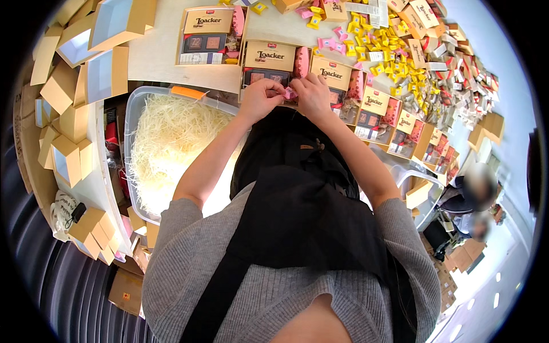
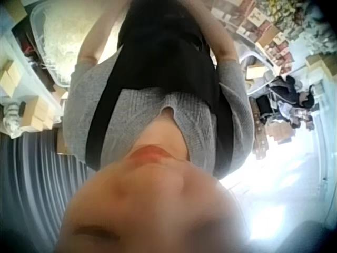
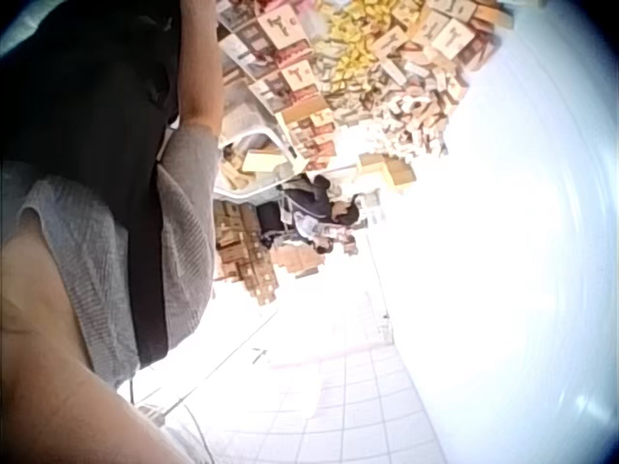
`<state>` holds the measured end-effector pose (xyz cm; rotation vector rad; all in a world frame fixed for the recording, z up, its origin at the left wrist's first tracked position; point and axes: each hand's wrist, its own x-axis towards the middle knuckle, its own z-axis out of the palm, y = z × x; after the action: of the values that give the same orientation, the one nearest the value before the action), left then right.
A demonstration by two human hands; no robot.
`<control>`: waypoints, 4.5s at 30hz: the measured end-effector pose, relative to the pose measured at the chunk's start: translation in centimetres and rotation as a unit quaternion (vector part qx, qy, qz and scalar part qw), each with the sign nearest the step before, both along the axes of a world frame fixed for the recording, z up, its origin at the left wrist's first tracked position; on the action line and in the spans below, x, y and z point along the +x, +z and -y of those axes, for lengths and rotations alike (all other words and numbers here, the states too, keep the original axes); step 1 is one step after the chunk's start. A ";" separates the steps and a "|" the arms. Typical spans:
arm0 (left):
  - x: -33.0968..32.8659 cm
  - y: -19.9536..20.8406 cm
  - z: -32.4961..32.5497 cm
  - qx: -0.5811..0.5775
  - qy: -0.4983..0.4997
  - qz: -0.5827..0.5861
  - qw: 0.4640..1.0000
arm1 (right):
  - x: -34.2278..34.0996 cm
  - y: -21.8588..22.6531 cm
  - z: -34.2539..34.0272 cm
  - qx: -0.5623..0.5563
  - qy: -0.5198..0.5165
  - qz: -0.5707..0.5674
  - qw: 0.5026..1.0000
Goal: The person assembles small gift boxes by placing shredded paper filler and wrapped candies into open cardboard boxes labeled 'Toacker'. They then close the boxes and place them into a larger white plastic bin. The process is repetitive, involving picking up boxes, filling them, and stacking them.
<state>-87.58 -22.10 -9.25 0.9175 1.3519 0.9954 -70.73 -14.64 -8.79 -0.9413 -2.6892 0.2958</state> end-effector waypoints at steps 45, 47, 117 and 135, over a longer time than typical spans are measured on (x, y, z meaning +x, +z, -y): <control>3.2 -1.0 -1.5 0.132 -0.112 -0.375 0.911 | 2.8 3.5 1.0 -0.126 -0.005 -0.009 0.992; 3.3 -0.6 -1.8 0.119 -0.128 -0.387 0.905 | 3.2 3.8 1.8 -0.110 0.028 0.004 0.994; 15.6 -0.2 -3.5 0.172 -0.125 -0.176 0.961 | 16.0 3.4 0.3 -0.156 -0.179 -0.035 0.971; 19.0 0.3 -6.2 0.078 -0.259 -0.347 0.898 | 14.6 3.2 0.0 -0.048 -0.153 0.141 0.977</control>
<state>-68.60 -15.94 -8.95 1.7575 1.4801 0.3584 -56.11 -14.68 -5.55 -1.5077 -2.7376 0.2440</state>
